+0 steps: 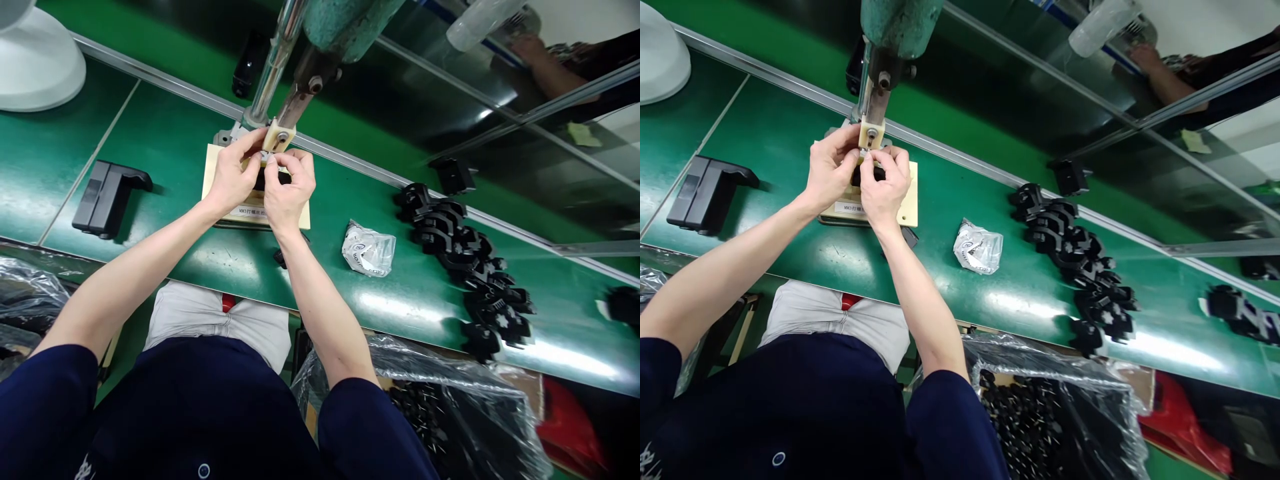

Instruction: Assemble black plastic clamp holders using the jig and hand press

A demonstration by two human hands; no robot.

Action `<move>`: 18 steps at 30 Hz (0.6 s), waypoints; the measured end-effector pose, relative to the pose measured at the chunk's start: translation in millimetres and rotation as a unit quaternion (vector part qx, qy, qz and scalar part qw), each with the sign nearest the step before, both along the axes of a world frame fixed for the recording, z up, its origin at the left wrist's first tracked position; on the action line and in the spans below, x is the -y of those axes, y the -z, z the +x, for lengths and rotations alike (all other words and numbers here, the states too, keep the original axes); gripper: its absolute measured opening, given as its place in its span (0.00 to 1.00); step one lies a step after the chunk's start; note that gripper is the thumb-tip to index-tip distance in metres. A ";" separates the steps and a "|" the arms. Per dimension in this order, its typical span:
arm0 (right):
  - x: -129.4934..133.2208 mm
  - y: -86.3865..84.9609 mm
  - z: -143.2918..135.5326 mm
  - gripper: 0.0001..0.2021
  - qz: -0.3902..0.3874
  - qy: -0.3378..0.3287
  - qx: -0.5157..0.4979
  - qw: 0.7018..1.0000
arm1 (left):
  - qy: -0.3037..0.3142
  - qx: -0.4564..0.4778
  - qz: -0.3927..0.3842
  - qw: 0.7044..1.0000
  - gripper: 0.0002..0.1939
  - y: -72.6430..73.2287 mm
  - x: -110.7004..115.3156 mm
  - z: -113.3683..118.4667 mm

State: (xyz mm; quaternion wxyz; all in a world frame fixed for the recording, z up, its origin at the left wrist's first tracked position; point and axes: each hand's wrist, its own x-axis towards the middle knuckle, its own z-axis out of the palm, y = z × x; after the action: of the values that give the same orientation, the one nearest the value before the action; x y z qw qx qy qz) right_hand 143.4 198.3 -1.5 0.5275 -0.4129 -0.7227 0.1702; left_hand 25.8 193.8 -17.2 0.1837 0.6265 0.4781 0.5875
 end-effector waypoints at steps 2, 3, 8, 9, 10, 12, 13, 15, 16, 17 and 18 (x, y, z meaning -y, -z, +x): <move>-0.6 2.2 -0.8 0.11 0.002 0.007 0.014 1.000 | 0.003 0.001 0.005 1.000 0.20 -0.9 0.7 0.3; -0.8 3.1 -1.2 0.11 0.005 0.014 0.024 1.000 | 0.003 0.001 0.006 1.000 0.20 -1.2 0.9 0.5; 0.0 4.0 -3.5 0.12 0.010 0.038 0.033 0.999 | -0.001 -0.001 -0.004 1.000 0.21 -0.9 0.2 1.1; 0.3 3.8 -4.0 0.12 0.007 0.037 0.028 0.999 | 0.000 0.001 -0.005 1.000 0.21 -0.6 -0.4 0.7; 0.5 3.6 -4.5 0.12 0.006 0.036 0.023 0.999 | 0.002 0.004 -0.003 1.000 0.21 -0.3 -1.2 0.1; 0.7 3.7 -5.8 0.12 0.010 0.039 0.019 0.999 | 0.008 0.010 0.001 1.000 0.22 0.5 -3.3 -2.1; 0.8 4.0 -6.6 0.12 0.012 0.045 0.021 0.999 | 0.012 0.011 0.002 1.000 0.22 0.8 -4.5 -3.6; 1.0 4.8 -8.4 0.13 0.016 0.057 0.026 0.998 | 0.022 0.007 0.000 1.000 0.22 1.3 -6.7 -6.6; 1.0 5.3 -9.4 0.13 0.016 0.062 0.029 0.998 | 0.027 0.002 -0.002 1.000 0.23 1.4 -7.7 -7.9; 1.0 5.6 -10.3 0.13 0.016 0.067 0.031 0.997 | 0.031 -0.003 -0.003 1.000 0.23 1.5 -8.5 -8.9; 1.0 5.8 -11.2 0.13 0.016 0.071 0.031 0.997 | 0.032 -0.007 -0.001 0.999 0.23 1.4 -9.1 -9.5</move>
State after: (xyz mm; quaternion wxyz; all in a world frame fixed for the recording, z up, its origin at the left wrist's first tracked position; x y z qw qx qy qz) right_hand 132.2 197.2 -7.3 0.5224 -0.4599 -0.7099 0.1079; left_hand 16.3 202.9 -18.6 0.1998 0.6455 0.4599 0.5761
